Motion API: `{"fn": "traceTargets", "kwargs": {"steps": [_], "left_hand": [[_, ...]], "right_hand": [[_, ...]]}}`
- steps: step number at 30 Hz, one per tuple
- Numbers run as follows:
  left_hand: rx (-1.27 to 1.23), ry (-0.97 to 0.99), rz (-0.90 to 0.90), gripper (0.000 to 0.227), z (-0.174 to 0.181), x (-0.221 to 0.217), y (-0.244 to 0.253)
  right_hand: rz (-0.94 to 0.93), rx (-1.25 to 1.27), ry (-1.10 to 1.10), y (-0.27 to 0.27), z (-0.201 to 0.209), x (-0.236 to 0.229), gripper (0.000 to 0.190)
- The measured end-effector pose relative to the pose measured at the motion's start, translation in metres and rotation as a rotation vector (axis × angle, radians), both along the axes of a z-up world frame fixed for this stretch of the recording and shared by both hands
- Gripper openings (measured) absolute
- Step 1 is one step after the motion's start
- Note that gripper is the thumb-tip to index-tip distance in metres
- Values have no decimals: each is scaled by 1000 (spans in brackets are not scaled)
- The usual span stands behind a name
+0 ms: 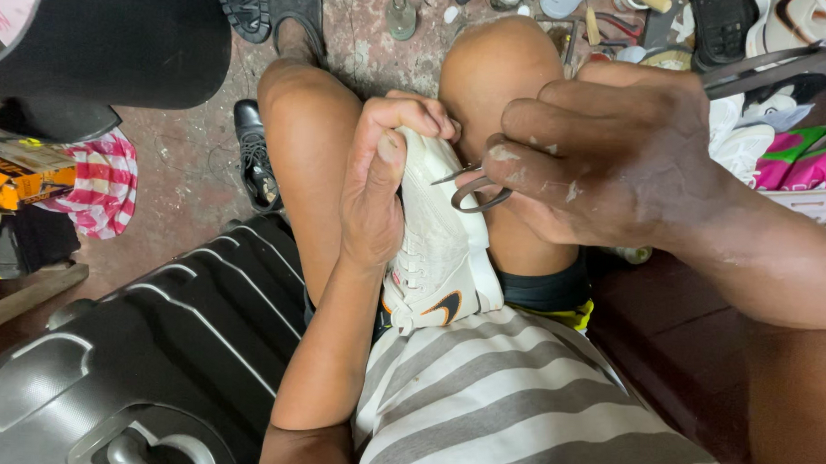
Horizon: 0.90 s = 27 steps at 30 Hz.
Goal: The person uses a curved metal tool to scrape and trim the white sole of a sneaker. They repeatedly scrape the edges and sides of the sole, occasionally wiping the surface with a cloth. The person works on one shoe at a time in a cluttered workshop.
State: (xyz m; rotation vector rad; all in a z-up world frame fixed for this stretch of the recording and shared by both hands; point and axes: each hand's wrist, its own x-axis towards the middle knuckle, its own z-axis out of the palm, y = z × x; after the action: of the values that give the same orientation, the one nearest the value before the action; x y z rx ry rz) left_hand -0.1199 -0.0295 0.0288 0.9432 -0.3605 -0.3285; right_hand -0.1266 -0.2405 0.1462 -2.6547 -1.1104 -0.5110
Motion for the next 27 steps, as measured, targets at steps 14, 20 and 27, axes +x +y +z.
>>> {"fn": "traceTargets", "kwargs": {"steps": [14, 20, 27], "left_hand": [[58, -31, -22, 43, -2, 2, -4], [-94, 105, -51, 48, 1, 6, 1], [263, -84, -69, 83, 33, -8, 27]], "right_hand": [[-33, 28, 82, -12, -17, -21, 25], [10, 145, 203, -17, -35, -33, 19], [-222, 277, 281, -31, -2, -28, 26]]}}
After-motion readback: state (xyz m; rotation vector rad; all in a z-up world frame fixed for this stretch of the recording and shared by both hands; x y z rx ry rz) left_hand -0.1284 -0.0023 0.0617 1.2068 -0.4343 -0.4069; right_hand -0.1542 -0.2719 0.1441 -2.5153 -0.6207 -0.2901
